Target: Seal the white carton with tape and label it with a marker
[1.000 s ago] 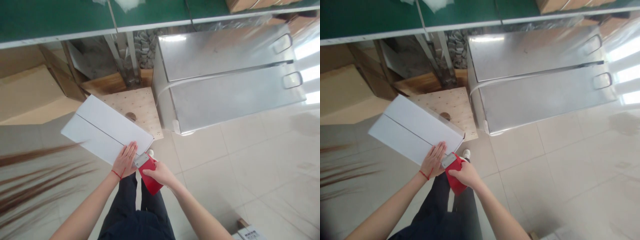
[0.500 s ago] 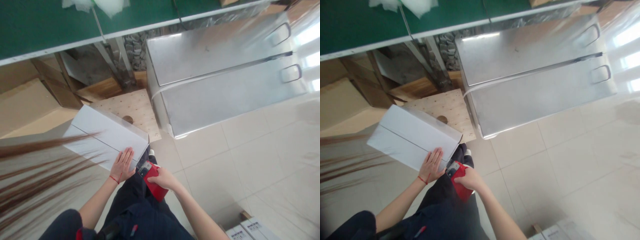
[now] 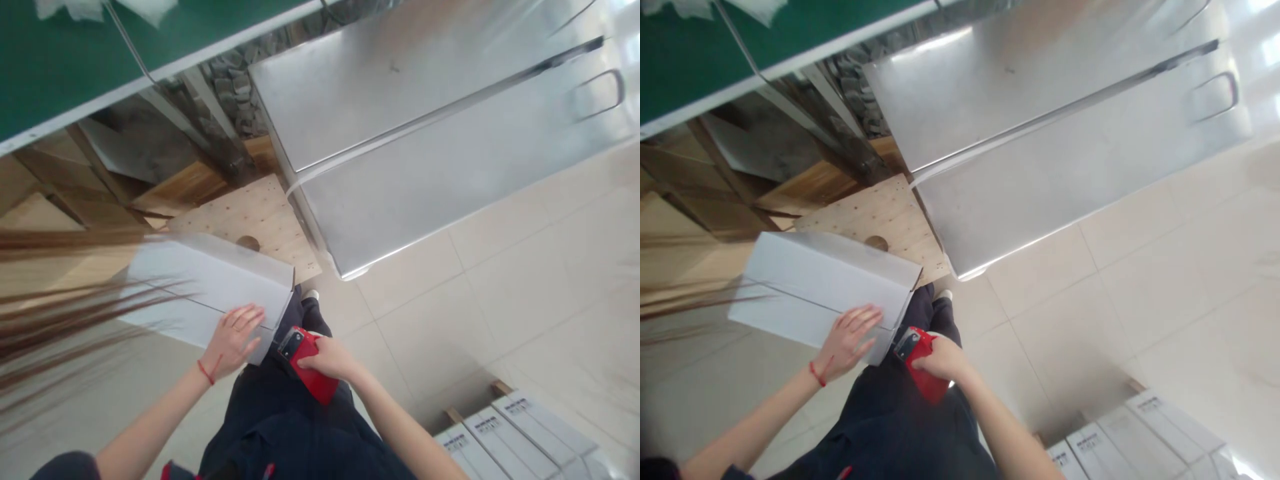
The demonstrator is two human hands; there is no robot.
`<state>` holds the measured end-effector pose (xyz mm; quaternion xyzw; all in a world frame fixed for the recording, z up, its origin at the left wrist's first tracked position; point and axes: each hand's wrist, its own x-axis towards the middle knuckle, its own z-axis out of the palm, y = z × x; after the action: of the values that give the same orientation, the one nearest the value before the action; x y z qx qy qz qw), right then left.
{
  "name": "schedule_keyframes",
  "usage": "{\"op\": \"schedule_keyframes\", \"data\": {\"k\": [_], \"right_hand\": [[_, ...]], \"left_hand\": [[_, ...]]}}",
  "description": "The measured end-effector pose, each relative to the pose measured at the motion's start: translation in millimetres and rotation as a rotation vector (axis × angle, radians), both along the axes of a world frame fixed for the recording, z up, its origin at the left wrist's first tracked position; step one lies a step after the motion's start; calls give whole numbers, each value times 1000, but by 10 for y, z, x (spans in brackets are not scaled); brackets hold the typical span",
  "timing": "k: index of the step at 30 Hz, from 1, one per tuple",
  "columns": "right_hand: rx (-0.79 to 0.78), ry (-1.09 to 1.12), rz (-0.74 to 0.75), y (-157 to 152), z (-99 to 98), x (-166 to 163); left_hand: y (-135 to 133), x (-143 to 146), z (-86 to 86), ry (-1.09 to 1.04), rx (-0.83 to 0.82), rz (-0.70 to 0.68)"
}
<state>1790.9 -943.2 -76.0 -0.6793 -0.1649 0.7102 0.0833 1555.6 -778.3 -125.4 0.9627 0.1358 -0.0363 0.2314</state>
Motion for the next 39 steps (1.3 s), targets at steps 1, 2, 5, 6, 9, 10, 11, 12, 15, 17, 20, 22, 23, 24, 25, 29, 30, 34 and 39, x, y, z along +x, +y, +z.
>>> {"op": "schedule_keyframes", "data": {"k": [1, 2, 5, 6, 9, 10, 11, 12, 15, 17, 20, 22, 23, 24, 25, 29, 30, 34, 39], "right_hand": [[-3, 7, -5, -7, -8, 4], [-3, 8, -7, -13, -12, 8], [6, 8, -7, -20, -13, 23], [7, 13, -7, -22, -16, 30], [5, 31, -13, -38, -57, 53], [4, 41, -15, -48, -80, 61], [7, 54, -20, -59, -106, 69], [12, 69, -24, -71, -131, 76], [24, 88, -22, -97, -177, 92], [27, 73, -8, -101, -171, 95], [54, 63, 5, -91, -133, 92], [72, 52, 11, -88, -131, 91], [79, 40, 16, -89, -147, 92], [84, 28, 22, -93, -173, 94], [88, 17, 28, -100, -209, 96], [104, 10, 53, -129, -384, 103], [107, 8, 61, -133, -422, 100], [116, -32, 106, -144, -554, 75], [55, -95, 156, -185, -771, 63]], "left_hand": [[139, 128, 44, -19, -40, -19], [267, 298, 57, -31, -81, -39], [519, 929, -93, -39, -259, -252], [552, 1123, -183, -35, -318, -373], [544, 1477, -424, -18, -386, -603], [527, 1515, -470, -23, -380, -641], [509, 1525, -495, -37, -362, -668], [493, 1518, -502, -60, -333, -694], [456, 1481, -475, -137, -231, -748], [434, 1481, -465, -158, -189, -751], [402, 1498, -492, -158, -156, -745], [382, 1502, -526, -145, -139, -746], [372, 1501, -543, -137, -128, -748], [361, 1499, -558, -130, -114, -749], [349, 1495, -570, -123, -97, -751], [299, 1491, -585, -99, -9, -755], [288, 1492, -582, -96, 4, -755], [263, 1505, -562, -89, 48, -750], [254, 1516, -538, -123, 92, -743]]}}
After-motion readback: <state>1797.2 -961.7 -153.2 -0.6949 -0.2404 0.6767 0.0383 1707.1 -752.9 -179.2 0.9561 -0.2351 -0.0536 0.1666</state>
